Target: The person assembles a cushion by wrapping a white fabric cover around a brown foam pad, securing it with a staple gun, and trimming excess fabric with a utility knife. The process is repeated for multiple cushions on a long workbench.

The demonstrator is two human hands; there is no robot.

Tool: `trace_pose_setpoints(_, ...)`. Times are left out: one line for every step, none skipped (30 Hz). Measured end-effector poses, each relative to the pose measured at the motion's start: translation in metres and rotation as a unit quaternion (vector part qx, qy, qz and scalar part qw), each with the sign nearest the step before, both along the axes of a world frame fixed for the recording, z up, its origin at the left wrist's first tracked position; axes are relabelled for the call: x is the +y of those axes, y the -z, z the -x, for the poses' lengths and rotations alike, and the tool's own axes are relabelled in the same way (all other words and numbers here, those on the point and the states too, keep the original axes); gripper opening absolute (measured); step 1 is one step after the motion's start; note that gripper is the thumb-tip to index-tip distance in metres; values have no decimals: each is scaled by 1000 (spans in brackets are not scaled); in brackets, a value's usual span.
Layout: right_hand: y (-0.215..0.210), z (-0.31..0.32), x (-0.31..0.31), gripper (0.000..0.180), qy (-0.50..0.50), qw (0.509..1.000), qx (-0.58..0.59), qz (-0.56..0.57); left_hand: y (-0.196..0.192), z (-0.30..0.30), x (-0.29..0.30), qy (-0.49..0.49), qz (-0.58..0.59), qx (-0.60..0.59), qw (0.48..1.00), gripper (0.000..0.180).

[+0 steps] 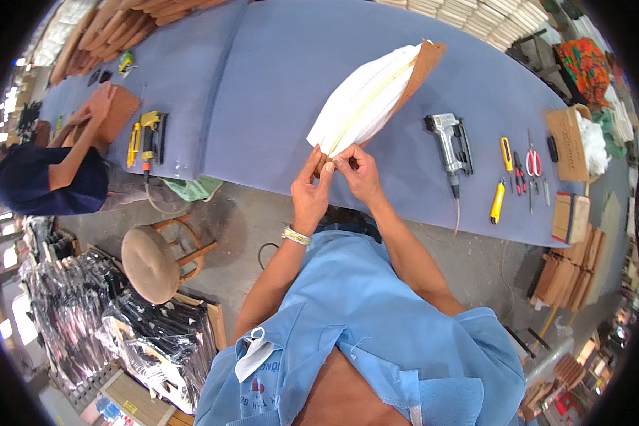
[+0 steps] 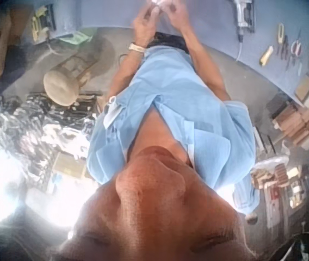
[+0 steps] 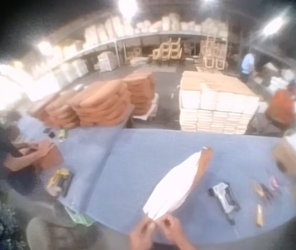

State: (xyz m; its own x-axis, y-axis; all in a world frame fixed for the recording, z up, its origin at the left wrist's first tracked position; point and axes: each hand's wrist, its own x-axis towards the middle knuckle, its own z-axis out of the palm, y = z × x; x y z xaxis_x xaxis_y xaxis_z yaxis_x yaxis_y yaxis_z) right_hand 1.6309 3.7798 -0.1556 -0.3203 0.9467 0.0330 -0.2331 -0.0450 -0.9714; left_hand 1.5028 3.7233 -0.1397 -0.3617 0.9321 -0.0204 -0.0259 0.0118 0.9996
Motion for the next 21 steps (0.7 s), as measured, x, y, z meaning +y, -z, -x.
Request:
trace_pose_setpoints(9, 1, 1, 15, 1, 1000, -14, -15, 2, -3, 3, -20, 4, 6, 1000, 43)
trace_pose_setpoints(18, 2, 5, 15, 3, 999, -29, -30, 3, -6, 4, -39, 7, 12, 999, 42)
trace_pose_setpoints(18, 0, 5, 13, -10, 999, -16, -39, 6, -8, 0, -56, 19, 12, 998, 41)
trace_pose_setpoints(17, -2, 5, 11, -23, 999, -2, -48, 10, -7, 0, -64, 17, -14, 998, 41)
trace_pose_setpoints(16, -1, 5, 9, -36, 998, 11, -57, 13, -3, 3, -71, 15, -41, 997, 40)
trace_pose_setpoints(15, -7, 6, 8, -46, 997, 29, -45, 14, -10, 8, -80, 12, -49, 996, 39)
trace_pose_setpoints(14, -9, 6, 7, -57, 997, 47, -34, 14, -14, 7, -89, 16, -53, 995, 37)
trace_pose_setpoints(14, -10, 6, 7, -68, 995, 65, -22, 12, -18, 2, -97, 23, -56, 993, 36)
trace_pose_setpoints(12, -14, 6, 9, -83, 993, 80, -5, 11, -18, 0, -99, 16, -29, 995, 34)
trace_pose_setpoints(10, -19, 8, 10, -87, 992, 86, 19, 11, -19, -2, -101, 10, -2, 995, 32)
trace_pose_setpoints(9, -24, 10, 10, -91, 991, 91, 42, 12, -20, 0, -100, -23, 24, 994, 31)
trace_pose_setpoints(6, -26, 14, 11, -100, 988, 97, 64, 11, -21, 0, -102, -19, 49, 993, 33)
trace_pose_setpoints(0, -37, 19, 12, -65, 998, -2, 12, 10, -19, -2, -106, -12, 74, 992, 34)
trace_pose_setpoints(-3, -57, 27, 14, -30, 994, -100, -43, 9, -18, -3, -110, -4, 99, 989, 36)
trace_pose_setpoints(0, -78, 34, 12, 74, 985, -151, -46, 2, -19, -3, -109, 7, 99, 989, 38)
trace_pose_setpoints(20, -111, 47, 15, 177, 949, -238, -109, -5, -21, -2, -109, 19, 99, 989, 40)
trace_pose_setpoints(38, -143, 59, 21, 266, 924, -265, -67, -9, -21, -3, -115, 31, 96, 988, 42)
trace_pose_setpoints(58, -181, 69, 36, 310, 862, -388, -96, -8, -21, -5, -122, 27, 105, 986, 44)
trace_pose_setpoints(74, -213, 74, 47, 313, 824, -464, -90, -7, -20, -5, -126, 24, 114, 985, 45)
trace_pose_setpoints(82, -230, 81, 59, 319, 778, -534, -88, -6, -20, -1, -129, 15, 121, 984, 46)
trace_pose_setpoints(82, -234, 84, 65, 278, 772, -566, -82, -10, -21, 1, -124, 32, 123, 984, 46)
